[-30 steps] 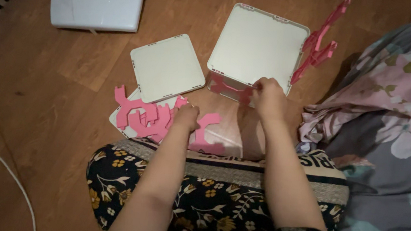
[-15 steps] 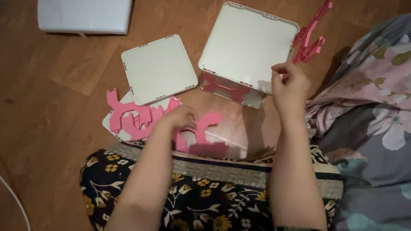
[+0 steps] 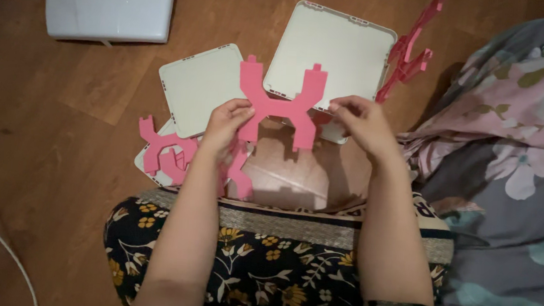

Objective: The person assembles a small pink and white plastic shelving unit by hand. They connect pink interlocking supports to white square panels, building the frame layer by layer and adding the top panel.

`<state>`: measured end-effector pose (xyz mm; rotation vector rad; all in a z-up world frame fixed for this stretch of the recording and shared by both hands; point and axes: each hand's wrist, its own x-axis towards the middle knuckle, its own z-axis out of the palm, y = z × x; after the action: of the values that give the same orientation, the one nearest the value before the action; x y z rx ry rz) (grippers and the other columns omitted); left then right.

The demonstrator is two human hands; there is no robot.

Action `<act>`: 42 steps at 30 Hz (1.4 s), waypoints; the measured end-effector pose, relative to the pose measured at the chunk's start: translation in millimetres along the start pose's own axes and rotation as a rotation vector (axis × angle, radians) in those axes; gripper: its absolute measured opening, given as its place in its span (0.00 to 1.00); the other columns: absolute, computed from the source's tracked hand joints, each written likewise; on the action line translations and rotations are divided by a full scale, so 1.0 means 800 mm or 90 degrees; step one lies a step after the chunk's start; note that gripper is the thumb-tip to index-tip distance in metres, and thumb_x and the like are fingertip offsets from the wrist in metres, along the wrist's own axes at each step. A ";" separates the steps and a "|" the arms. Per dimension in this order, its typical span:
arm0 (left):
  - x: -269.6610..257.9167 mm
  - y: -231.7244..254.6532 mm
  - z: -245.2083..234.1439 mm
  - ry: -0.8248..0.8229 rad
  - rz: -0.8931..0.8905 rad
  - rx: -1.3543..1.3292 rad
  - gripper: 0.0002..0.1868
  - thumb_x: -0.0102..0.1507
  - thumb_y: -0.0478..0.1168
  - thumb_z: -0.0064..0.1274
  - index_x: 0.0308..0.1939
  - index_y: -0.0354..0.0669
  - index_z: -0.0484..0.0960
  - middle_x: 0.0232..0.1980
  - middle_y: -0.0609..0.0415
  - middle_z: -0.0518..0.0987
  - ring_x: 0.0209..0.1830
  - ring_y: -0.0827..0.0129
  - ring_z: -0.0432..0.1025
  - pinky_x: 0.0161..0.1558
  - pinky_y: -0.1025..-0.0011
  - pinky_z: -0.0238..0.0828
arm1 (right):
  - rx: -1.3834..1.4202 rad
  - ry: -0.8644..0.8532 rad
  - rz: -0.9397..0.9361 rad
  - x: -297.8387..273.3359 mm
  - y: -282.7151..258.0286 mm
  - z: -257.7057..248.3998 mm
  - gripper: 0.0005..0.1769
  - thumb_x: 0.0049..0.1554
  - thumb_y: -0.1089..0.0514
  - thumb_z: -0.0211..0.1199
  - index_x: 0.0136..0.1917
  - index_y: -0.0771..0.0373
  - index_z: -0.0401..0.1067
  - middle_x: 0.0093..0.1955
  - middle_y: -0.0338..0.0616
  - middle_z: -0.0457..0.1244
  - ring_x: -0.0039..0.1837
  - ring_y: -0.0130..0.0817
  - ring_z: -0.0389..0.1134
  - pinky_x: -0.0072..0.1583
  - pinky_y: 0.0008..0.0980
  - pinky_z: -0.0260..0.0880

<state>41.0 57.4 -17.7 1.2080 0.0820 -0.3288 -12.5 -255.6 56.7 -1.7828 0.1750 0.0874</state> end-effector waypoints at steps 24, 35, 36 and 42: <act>0.031 -0.059 0.029 0.025 0.182 0.252 0.24 0.67 0.35 0.55 0.67 0.43 0.72 0.66 0.51 0.76 0.66 0.65 0.72 0.61 0.69 0.71 | 0.064 0.111 -0.109 0.025 0.038 0.001 0.10 0.63 0.67 0.61 0.58 0.69 0.70 0.48 0.41 0.69 0.46 0.27 0.71 0.45 0.29 0.72; 0.034 -0.063 0.023 0.040 0.153 0.280 0.23 0.66 0.36 0.55 0.67 0.45 0.74 0.62 0.52 0.79 0.63 0.67 0.74 0.58 0.71 0.72 | 0.052 0.086 -0.202 0.040 0.056 0.019 0.10 0.64 0.69 0.59 0.60 0.70 0.69 0.55 0.43 0.69 0.57 0.28 0.71 0.58 0.28 0.73; 0.034 -0.065 0.022 0.038 0.148 0.275 0.23 0.67 0.36 0.55 0.67 0.45 0.74 0.61 0.51 0.80 0.63 0.67 0.74 0.58 0.71 0.71 | 0.050 0.085 -0.196 0.039 0.055 0.020 0.11 0.64 0.69 0.59 0.60 0.69 0.69 0.56 0.43 0.69 0.57 0.28 0.71 0.58 0.28 0.74; 0.033 -0.066 0.020 0.034 0.165 0.284 0.22 0.67 0.36 0.55 0.65 0.44 0.74 0.64 0.52 0.77 0.63 0.67 0.74 0.57 0.71 0.72 | 0.025 0.099 -0.180 0.032 0.044 0.024 0.14 0.63 0.68 0.59 0.63 0.69 0.69 0.57 0.43 0.69 0.58 0.28 0.71 0.58 0.28 0.74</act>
<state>48.8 20.7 -65.7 1.6502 -0.1077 -0.0869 7.7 -246.1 14.8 -1.7578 0.0352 -0.2565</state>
